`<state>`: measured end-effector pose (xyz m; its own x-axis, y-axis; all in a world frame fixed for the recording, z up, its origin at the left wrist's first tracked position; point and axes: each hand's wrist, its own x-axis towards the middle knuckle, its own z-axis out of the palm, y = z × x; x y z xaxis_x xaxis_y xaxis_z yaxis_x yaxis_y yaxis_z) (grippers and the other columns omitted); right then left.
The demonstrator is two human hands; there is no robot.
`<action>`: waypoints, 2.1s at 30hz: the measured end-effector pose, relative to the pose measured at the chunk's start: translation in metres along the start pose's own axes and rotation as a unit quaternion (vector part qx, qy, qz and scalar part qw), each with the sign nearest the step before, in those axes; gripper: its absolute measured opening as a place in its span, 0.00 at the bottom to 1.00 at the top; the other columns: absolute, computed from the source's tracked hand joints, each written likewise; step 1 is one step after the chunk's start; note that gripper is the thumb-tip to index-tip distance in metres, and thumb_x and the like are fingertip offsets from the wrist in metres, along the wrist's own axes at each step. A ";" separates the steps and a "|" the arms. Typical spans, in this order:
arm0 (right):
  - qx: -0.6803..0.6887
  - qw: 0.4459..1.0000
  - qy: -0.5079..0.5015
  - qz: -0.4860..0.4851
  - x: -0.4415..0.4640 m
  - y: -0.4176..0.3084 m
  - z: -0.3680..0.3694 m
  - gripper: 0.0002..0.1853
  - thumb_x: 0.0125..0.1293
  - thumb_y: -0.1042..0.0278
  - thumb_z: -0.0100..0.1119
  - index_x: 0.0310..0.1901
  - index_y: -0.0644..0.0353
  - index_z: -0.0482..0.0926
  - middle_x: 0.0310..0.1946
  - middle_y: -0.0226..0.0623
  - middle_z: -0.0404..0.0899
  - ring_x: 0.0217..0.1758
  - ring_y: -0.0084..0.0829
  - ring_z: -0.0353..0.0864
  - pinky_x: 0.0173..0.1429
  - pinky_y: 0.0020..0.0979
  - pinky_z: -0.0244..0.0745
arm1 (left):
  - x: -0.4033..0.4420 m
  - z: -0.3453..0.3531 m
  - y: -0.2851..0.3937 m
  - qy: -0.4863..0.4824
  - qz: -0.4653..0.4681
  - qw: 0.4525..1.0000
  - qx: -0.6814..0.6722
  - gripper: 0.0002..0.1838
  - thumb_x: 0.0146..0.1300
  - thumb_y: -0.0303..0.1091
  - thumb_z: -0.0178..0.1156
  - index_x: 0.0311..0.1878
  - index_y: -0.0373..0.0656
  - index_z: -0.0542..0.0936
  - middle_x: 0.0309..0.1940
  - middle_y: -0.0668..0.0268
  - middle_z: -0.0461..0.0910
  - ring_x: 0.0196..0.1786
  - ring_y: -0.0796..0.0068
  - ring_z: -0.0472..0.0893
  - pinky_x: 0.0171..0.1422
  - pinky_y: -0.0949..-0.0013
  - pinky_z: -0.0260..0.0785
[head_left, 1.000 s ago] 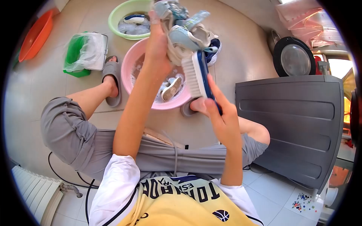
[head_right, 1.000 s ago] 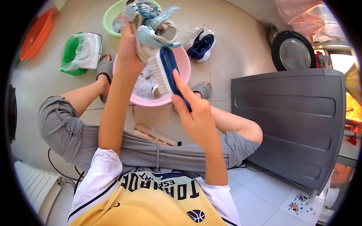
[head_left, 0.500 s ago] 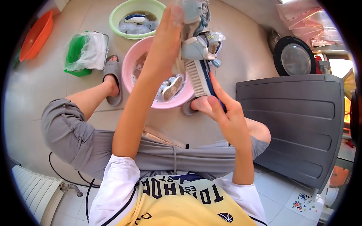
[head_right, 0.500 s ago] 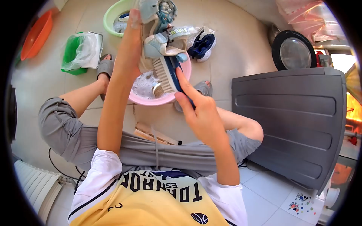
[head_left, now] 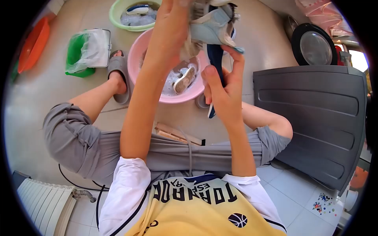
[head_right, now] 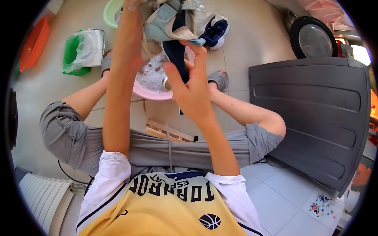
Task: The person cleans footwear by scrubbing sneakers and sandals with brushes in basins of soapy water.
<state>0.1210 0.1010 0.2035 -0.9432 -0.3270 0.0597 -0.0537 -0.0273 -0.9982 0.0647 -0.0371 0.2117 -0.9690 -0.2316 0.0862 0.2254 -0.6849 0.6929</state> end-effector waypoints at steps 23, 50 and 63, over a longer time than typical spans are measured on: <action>-0.228 0.972 0.053 -0.025 0.031 -0.044 0.008 0.14 0.61 0.60 0.55 0.33 0.67 0.73 0.13 0.36 0.63 0.17 0.25 0.61 0.23 0.30 0.59 | 0.000 -0.001 0.004 -0.017 -0.002 0.993 -0.116 0.25 0.64 0.54 0.47 0.52 0.43 0.68 0.43 0.62 0.75 0.43 0.70 0.78 0.47 0.67 0.73; -0.253 0.959 0.033 -0.127 0.005 -0.017 -0.013 0.16 0.64 0.64 0.51 0.49 0.65 0.71 0.18 0.43 0.73 0.18 0.31 0.74 0.26 0.30 0.67 | -0.014 0.006 -0.006 0.003 0.010 1.000 -0.013 0.30 0.62 0.60 0.44 0.56 0.45 0.68 0.48 0.66 0.73 0.48 0.72 0.75 0.52 0.69 0.71; -0.264 0.957 0.066 -0.099 -0.034 -0.018 -0.017 0.12 0.64 0.67 0.50 0.44 0.67 0.72 0.19 0.47 0.73 0.18 0.41 0.73 0.25 0.36 0.66 | -0.014 0.007 -0.001 0.010 -0.040 0.999 0.023 0.32 0.62 0.62 0.44 0.58 0.44 0.66 0.50 0.65 0.72 0.51 0.74 0.74 0.55 0.69 0.68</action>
<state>0.1485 0.1284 0.2195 -0.9288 -0.2418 0.2809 -0.3609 0.4171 -0.8342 0.0777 -0.0283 0.2146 -0.9815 -0.1910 0.0157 0.1418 -0.6688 0.7298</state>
